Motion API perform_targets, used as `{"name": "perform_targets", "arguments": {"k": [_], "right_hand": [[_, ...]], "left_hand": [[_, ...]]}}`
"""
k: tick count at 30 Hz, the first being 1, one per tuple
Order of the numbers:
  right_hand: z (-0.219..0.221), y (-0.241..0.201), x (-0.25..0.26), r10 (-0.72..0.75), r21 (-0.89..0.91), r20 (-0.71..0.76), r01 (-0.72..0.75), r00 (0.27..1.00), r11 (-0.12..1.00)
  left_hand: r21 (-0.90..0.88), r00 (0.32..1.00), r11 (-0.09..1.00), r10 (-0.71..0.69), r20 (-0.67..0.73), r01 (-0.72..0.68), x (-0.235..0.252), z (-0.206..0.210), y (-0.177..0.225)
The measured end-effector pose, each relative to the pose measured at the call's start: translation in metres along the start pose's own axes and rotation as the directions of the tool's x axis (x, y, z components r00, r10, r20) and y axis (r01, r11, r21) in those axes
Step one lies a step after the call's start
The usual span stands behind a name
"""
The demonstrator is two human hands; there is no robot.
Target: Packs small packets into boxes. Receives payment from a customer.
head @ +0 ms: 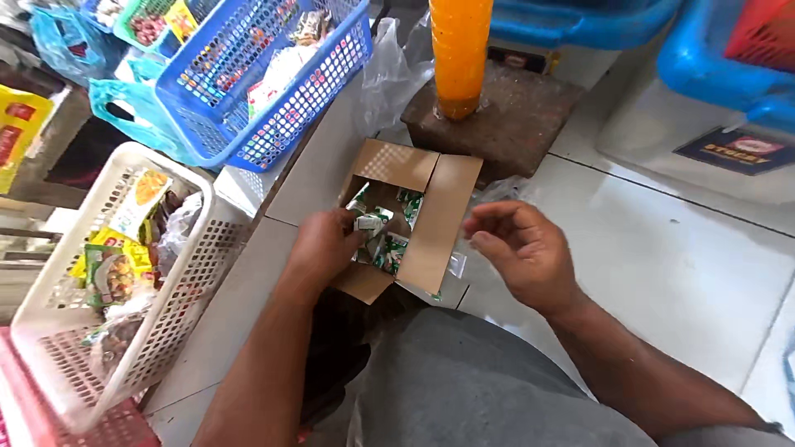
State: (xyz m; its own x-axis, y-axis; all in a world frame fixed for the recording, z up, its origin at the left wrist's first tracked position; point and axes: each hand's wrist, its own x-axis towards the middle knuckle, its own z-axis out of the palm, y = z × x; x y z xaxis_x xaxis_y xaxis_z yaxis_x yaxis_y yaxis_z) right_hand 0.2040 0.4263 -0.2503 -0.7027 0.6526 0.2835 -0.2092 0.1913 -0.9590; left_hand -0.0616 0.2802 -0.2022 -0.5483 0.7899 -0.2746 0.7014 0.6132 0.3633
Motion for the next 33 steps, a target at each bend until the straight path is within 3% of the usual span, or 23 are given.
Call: {"name": "perform_targets", "arguments": {"k": [2,4,6,9,14,16,18,21,23,28,31,33], "right_hand": [[0.017,-0.007,0.006,0.228,0.267,0.124,-0.254,0.966,0.93],[0.031,-0.003,0.009,0.31,0.506,0.255,-0.4,0.916,0.764],[0.04,0.001,0.011,0.281,0.694,0.311,-0.418,0.908,0.586],[0.034,-0.004,0.01,0.297,0.852,0.256,-0.36,0.92,0.38],[-0.037,-0.002,-0.006,0.433,0.818,0.121,-0.337,0.893,0.466],[-0.06,-0.005,-0.012,0.497,0.773,0.144,-0.411,0.856,0.484],[-0.067,-0.008,-0.014,0.573,0.72,0.175,-0.501,0.801,0.48],[-0.059,-0.005,-0.013,0.676,0.651,0.192,-0.608,0.711,0.455],[-0.049,-0.004,-0.01,0.734,0.603,0.127,-0.64,0.667,0.477],[-0.046,-0.014,-0.014,0.766,0.341,0.023,-0.726,0.642,0.598],[-0.055,-0.021,-0.015,0.744,0.24,-0.047,-0.715,0.667,0.657],[-0.059,-0.03,-0.013,0.684,0.183,-0.084,-0.663,0.725,0.726]], "left_hand": [[-0.13,0.982,0.986,0.081,-0.173,-0.104,-0.026,-0.01,0.013],[-0.25,0.945,0.934,0.183,-0.272,-0.253,-0.048,-0.012,0.039],[-0.359,0.919,0.857,0.282,-0.277,-0.371,-0.06,-0.005,0.067],[-0.392,0.879,0.787,0.442,-0.18,-0.476,-0.069,0.015,0.098],[-0.275,0.823,0.776,0.532,-0.197,-0.568,-0.079,0.061,0.117],[-0.117,0.836,0.833,0.547,0.036,-0.54,-0.076,0.08,0.125],[0.06,0.822,0.861,0.457,0.339,-0.504,-0.068,0.095,0.136],[0.184,0.795,0.844,0.369,0.482,-0.503,-0.06,0.109,0.139],[0.207,0.779,0.818,0.387,0.493,-0.537,-0.06,0.106,0.141],[0.172,0.78,0.815,0.435,0.45,-0.554,-0.062,0.095,0.136],[0.165,0.78,0.786,0.516,0.355,-0.595,-0.065,0.101,0.132],[0.169,0.764,0.746,0.618,0.186,-0.644,-0.066,0.103,0.13]]}}
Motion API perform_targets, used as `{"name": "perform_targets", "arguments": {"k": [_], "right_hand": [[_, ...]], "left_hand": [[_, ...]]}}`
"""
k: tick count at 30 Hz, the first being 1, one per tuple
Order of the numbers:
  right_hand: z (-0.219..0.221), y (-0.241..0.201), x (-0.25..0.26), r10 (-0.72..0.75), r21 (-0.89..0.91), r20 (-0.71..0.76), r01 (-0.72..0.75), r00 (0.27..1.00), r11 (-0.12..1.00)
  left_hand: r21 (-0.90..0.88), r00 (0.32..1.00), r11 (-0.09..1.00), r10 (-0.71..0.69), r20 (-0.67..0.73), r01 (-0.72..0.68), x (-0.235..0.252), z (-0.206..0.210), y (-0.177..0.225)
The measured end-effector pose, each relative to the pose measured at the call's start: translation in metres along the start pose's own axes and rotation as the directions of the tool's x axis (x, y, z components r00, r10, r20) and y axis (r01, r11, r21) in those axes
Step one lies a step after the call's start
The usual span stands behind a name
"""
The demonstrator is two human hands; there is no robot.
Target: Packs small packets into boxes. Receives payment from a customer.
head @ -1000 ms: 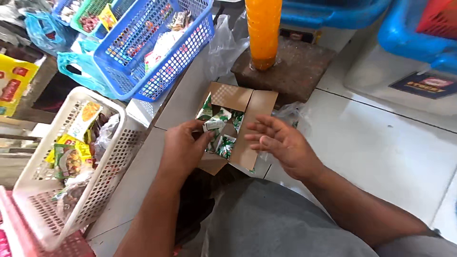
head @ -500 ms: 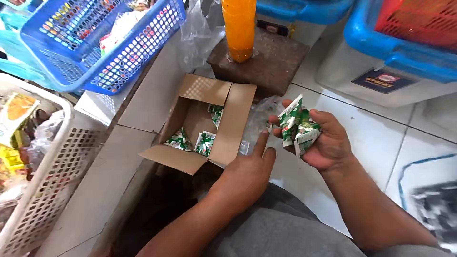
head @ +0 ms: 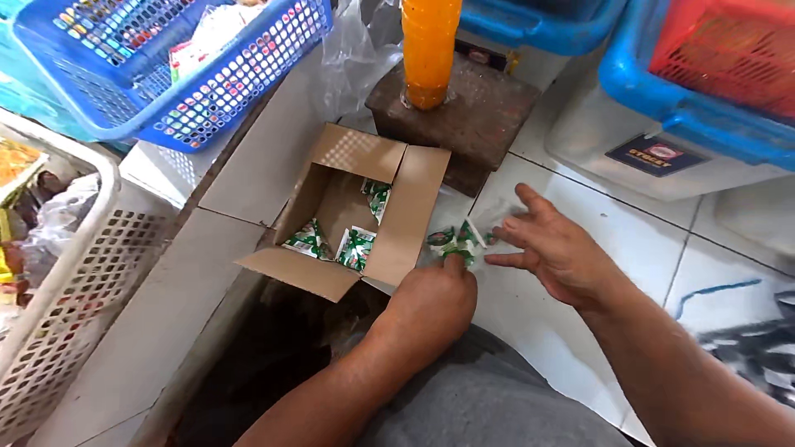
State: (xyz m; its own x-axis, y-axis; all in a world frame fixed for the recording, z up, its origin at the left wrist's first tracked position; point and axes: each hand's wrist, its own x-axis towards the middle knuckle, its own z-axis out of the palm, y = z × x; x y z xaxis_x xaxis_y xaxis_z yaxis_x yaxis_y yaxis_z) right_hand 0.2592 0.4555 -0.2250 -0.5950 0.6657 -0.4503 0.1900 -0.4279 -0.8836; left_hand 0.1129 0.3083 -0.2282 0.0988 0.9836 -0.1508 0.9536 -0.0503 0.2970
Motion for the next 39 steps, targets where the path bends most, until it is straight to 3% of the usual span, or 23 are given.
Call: {"name": "perform_targets", "arguments": {"k": [2,3,4,5,6,8,11,14,16,18,21,23,25,27,31,35,39], "right_hand": [[-0.001,-0.007,0.0,-0.088,-0.145,0.012,0.089,0.996,0.985],[-0.003,-0.006,0.003,-0.129,-0.337,0.018,0.127,0.991,0.933],[-0.005,-0.002,0.007,-0.176,-0.591,0.021,0.154,0.984,0.792],[-0.007,0.004,0.012,-0.224,-0.795,0.032,0.161,0.974,0.584],[-0.009,0.009,0.018,-0.245,-0.905,0.053,0.15,0.968,0.398],[-0.012,0.014,0.025,-0.235,-0.971,0.043,0.096,0.971,0.218],[-0.02,0.012,0.026,-0.349,-0.972,0.018,0.098,0.937,0.212],[-0.001,0.002,0.029,-0.584,-0.892,0.19,0.388,0.789,0.234],[0.034,-0.008,0.037,-0.624,-0.757,0.365,0.61,0.691,0.233],[0.078,-0.018,0.053,-0.532,-0.634,0.584,0.754,0.613,0.173],[0.148,-0.025,0.092,-0.153,-0.569,0.806,0.819,0.572,0.067],[0.187,-0.021,0.12,0.089,-0.581,0.812,0.814,0.578,0.012],[0.215,-0.015,0.142,0.244,-0.583,0.785,0.812,0.57,-0.022],[0.233,-0.007,0.158,0.349,-0.602,0.738,0.797,0.577,-0.043],[0.249,0.004,0.175,0.437,-0.696,0.59,0.702,0.679,-0.152],[0.248,0.014,0.185,0.444,-0.73,0.566,0.672,0.695,-0.121],[0.249,0.023,0.191,0.414,-0.721,0.578,0.678,0.703,-0.143]], "left_hand": [[0.025,0.99,0.999,0.05,-0.134,-0.047,0.0,0.0,-0.001],[0.034,0.986,0.998,0.063,-0.152,-0.059,0.001,0.001,-0.002],[0.036,0.988,0.997,0.066,-0.138,-0.062,0.002,0.004,-0.003],[0.029,0.993,0.998,0.059,-0.101,-0.056,0.002,0.006,-0.005],[0.018,0.997,0.999,0.045,-0.062,-0.044,0.003,0.008,-0.007],[0.013,0.999,1.0,0.013,-0.032,-0.013,0.003,0.013,-0.009],[-0.003,1.0,1.0,-0.007,0.011,0.007,0.003,0.015,-0.009],[-0.029,0.998,1.0,0.012,0.069,-0.01,0.005,0.014,-0.01],[-0.059,0.989,0.998,0.006,0.149,0.003,0.004,0.012,-0.009],[-0.097,0.979,0.995,-0.002,0.202,0.022,0.0,0.013,-0.006],[-0.261,0.966,0.965,0.032,0.257,0.038,-0.015,0.012,-0.004],[-0.395,0.961,0.919,0.105,0.257,0.006,-0.028,0.0,-0.006],[-0.515,0.968,0.856,0.171,0.182,-0.054,-0.048,-0.011,-0.013],[-0.571,0.984,0.818,0.151,0.093,-0.072,-0.071,-0.014,-0.022],[-0.591,0.992,0.806,-0.105,-0.077,0.039,-0.112,-0.006,-0.037],[-0.658,0.944,0.739,-0.303,-0.132,0.145,-0.126,0.006,-0.049],[-0.587,0.91,0.774,-0.388,-0.147,0.235,-0.123,0.016,-0.057]]}}
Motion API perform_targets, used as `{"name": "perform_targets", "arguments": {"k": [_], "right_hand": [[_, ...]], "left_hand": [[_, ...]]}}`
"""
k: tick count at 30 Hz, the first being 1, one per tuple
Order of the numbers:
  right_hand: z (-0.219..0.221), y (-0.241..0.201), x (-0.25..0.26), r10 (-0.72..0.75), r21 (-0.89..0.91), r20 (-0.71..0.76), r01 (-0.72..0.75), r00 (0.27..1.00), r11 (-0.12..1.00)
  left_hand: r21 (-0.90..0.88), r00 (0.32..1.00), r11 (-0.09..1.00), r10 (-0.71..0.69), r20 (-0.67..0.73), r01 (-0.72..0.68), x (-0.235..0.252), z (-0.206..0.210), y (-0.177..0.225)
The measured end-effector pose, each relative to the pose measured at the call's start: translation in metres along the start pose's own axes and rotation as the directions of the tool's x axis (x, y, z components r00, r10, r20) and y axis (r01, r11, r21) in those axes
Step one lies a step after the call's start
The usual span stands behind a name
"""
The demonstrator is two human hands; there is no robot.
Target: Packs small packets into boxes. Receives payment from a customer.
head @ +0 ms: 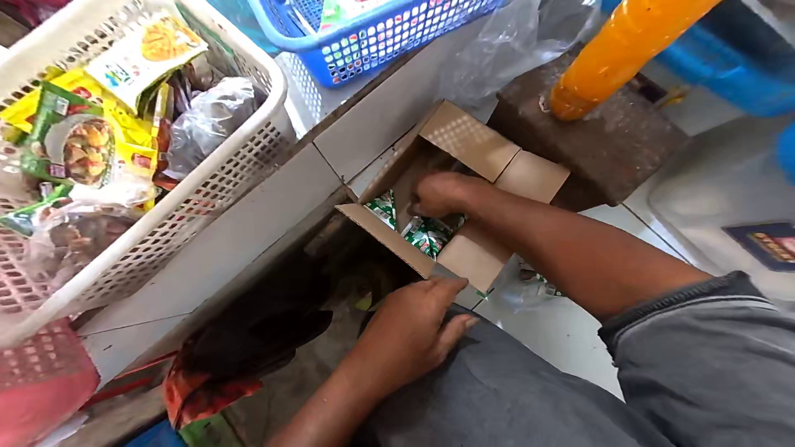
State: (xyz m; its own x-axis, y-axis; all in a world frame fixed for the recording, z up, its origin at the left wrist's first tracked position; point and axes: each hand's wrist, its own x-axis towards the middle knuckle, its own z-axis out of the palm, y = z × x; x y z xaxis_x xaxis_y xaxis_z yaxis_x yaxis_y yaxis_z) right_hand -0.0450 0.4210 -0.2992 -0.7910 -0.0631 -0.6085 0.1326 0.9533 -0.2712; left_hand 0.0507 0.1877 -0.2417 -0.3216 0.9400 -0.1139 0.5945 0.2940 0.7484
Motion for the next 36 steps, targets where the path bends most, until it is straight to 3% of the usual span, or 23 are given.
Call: {"name": "perform_targets", "arguments": {"k": [17,20,23,24,26,29,36], "right_hand": [[-0.007,0.005,0.0,-0.037,0.233,0.07,0.02,0.997,0.972],[-0.005,0.008,0.002,-0.019,0.344,0.049,0.001,0.999,0.939],[0.002,0.006,-0.005,-0.073,0.564,0.002,0.059,0.997,0.824],[0.001,0.003,-0.007,-0.059,0.518,-0.003,0.052,0.998,0.854],[-0.003,-0.007,-0.013,0.03,0.206,-0.034,-0.023,0.999,0.978],[-0.005,-0.015,-0.023,0.099,-0.096,-0.081,-0.107,0.992,0.99],[0.008,0.014,-0.02,-0.124,-0.148,-0.09,0.11,0.988,0.983]], "left_hand": [[-0.112,0.998,0.993,-0.032,-0.06,0.025,0.006,0.007,-0.012],[-0.114,0.998,0.993,-0.042,-0.053,0.036,0.006,0.011,-0.013],[-0.106,0.996,0.993,-0.057,-0.063,0.05,0.008,0.014,-0.015],[-0.099,0.995,0.993,-0.071,-0.068,0.064,0.009,0.014,-0.014],[-0.06,0.992,0.993,-0.103,-0.067,0.099,0.01,0.016,-0.014],[-0.007,0.988,0.99,-0.138,-0.066,0.138,0.01,0.017,-0.014],[0.049,0.989,0.99,-0.129,-0.076,0.133,0.01,0.017,-0.012]]}}
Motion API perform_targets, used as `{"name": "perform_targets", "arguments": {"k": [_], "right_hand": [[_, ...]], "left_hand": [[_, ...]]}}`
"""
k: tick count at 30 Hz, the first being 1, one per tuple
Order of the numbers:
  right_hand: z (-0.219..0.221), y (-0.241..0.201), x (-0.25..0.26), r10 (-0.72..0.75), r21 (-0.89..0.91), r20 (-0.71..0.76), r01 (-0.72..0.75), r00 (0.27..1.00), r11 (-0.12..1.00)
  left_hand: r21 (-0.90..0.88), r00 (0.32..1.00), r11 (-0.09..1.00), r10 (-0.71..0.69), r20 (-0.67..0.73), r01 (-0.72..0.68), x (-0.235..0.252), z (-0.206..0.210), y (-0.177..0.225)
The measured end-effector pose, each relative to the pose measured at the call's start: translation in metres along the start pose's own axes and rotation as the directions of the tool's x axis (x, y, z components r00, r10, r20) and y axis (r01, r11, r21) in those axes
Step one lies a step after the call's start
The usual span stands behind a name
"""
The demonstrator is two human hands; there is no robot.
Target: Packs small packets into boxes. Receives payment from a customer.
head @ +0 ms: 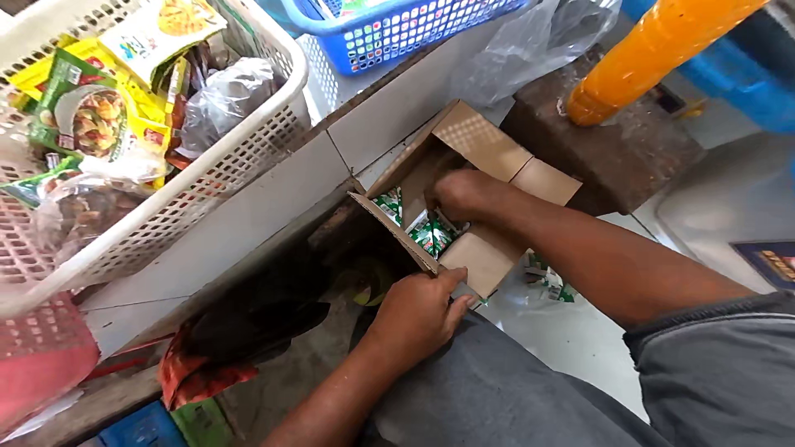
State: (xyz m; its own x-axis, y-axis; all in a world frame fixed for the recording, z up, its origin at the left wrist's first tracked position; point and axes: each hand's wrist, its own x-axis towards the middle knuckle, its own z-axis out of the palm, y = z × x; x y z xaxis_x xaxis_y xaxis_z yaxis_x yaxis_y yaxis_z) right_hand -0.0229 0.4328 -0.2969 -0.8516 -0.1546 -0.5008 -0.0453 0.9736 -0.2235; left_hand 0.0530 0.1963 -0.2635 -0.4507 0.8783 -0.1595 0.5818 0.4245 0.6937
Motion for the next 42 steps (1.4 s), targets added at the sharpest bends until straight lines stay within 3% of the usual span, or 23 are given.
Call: {"name": "perform_targets", "arguments": {"k": [4,7,10,14,18,21,25,29,34,42], "right_hand": [[-0.001,0.005,0.002,-0.078,-0.052,0.011,0.078,0.997,0.996],[-0.016,0.001,0.002,-0.074,-0.11,0.105,0.086,0.992,0.99],[-0.027,-0.002,-0.003,-0.102,-0.025,0.177,0.108,0.979,0.994],[-0.02,0.009,-0.008,-0.185,0.233,0.083,0.161,0.979,0.959],[-0.015,0.012,-0.006,-0.074,0.442,-0.166,0.142,0.983,0.886],[-0.011,0.003,-0.005,-0.022,0.386,-0.205,0.102,0.978,0.917],[-0.008,-0.03,-0.013,-0.061,0.137,0.025,0.057,0.998,0.989],[-0.004,-0.038,-0.011,-0.116,0.089,0.046,0.112,0.992,0.99],[0.001,-0.004,-0.001,-0.267,0.253,-0.131,0.292,0.955,0.922],[-0.006,0.012,0.005,-0.143,0.454,-0.418,0.343,0.897,0.822]], "left_hand": [[0.052,1.0,0.999,-0.001,-0.009,0.002,0.0,0.002,0.002],[0.092,1.0,0.996,0.004,-0.006,-0.003,0.0,0.002,0.004],[0.092,1.0,0.996,-0.003,-0.001,0.003,0.001,0.002,0.004],[0.082,1.0,0.997,0.008,-0.018,-0.007,0.001,0.003,0.003],[0.087,0.999,0.996,0.021,-0.031,-0.018,0.003,0.004,0.003],[0.093,0.999,0.995,0.024,-0.033,-0.021,0.004,0.005,0.003],[0.095,1.0,0.995,0.009,-0.021,-0.007,0.004,0.003,0.004],[0.088,0.999,0.996,0.018,-0.033,-0.015,0.004,0.004,0.003],[0.104,0.998,0.994,0.037,-0.045,-0.032,0.004,0.004,0.0],[0.052,0.999,0.998,0.045,0.006,-0.046,0.002,-0.003,-0.001]]}}
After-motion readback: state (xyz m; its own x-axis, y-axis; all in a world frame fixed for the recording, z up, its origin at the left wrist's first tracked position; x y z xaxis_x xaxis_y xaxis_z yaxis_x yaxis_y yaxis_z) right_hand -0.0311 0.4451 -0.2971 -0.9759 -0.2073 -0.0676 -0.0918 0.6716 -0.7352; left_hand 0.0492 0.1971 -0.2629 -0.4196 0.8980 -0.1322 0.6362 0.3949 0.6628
